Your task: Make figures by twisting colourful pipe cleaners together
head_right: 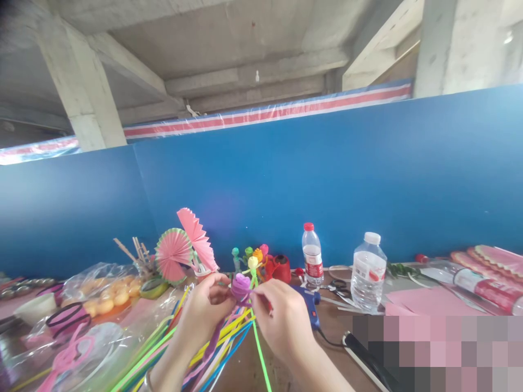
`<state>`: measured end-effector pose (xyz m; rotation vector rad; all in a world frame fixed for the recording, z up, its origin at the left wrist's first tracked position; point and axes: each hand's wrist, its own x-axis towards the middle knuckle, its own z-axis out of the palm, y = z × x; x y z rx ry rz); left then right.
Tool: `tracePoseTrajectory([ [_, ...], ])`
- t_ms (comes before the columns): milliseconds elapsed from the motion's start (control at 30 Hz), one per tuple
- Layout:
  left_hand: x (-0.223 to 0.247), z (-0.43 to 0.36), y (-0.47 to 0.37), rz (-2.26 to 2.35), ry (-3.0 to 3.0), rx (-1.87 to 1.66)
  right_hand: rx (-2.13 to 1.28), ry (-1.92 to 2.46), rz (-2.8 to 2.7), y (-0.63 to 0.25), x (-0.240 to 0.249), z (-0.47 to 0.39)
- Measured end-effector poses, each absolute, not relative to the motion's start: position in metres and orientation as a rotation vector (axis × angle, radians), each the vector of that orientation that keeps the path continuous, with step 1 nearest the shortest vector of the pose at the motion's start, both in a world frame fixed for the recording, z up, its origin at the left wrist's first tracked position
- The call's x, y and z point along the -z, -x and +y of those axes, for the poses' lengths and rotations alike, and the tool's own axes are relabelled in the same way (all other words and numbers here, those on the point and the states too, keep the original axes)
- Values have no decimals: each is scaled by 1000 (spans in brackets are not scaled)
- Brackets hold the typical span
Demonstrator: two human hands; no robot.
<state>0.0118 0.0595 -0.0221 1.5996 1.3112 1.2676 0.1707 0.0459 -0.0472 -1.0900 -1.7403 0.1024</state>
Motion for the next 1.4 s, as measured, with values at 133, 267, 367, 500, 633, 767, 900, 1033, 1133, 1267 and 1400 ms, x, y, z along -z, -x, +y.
tracePoseTrajectory([
  [133, 26, 65, -11, 1282, -1534, -1420, 154, 786, -1979, -157, 55, 38],
  [267, 32, 73, -2, 1133, -1383, -1551, 247, 730, -2167, -151, 60, 43],
  [367, 34, 74, 3, 999, -1258, -1539, 203, 858, -2154, -150, 62, 49],
  [500, 28, 65, 0, 803, -1159, -1448, -11, 991, -2054, -152, 66, 56],
  [633, 18, 55, -3, 688, -1154, -1201, -378, 1095, -1927, -161, 67, 65],
  [767, 17, 55, -2, 927, -1344, -1055, -711, 1172, -1695, -172, 60, 68],
  [900, 23, 61, -1, 1122, -1539, -1177, -683, 1197, -1532, -172, 49, 57],
  [1033, 24, 65, -5, 1175, -1433, -1364, -421, 1012, -1616, -162, 48, 41],
  [1133, 25, 66, -7, 1105, -1274, -1514, -248, 808, -1776, -154, 53, 37],
  [1267, 26, 66, -2, 875, -1125, -1551, -262, 739, -1895, -150, 59, 44],
  [1400, 22, 63, 3, 731, -1086, -1486, -505, 912, -1818, -154, 65, 58],
])
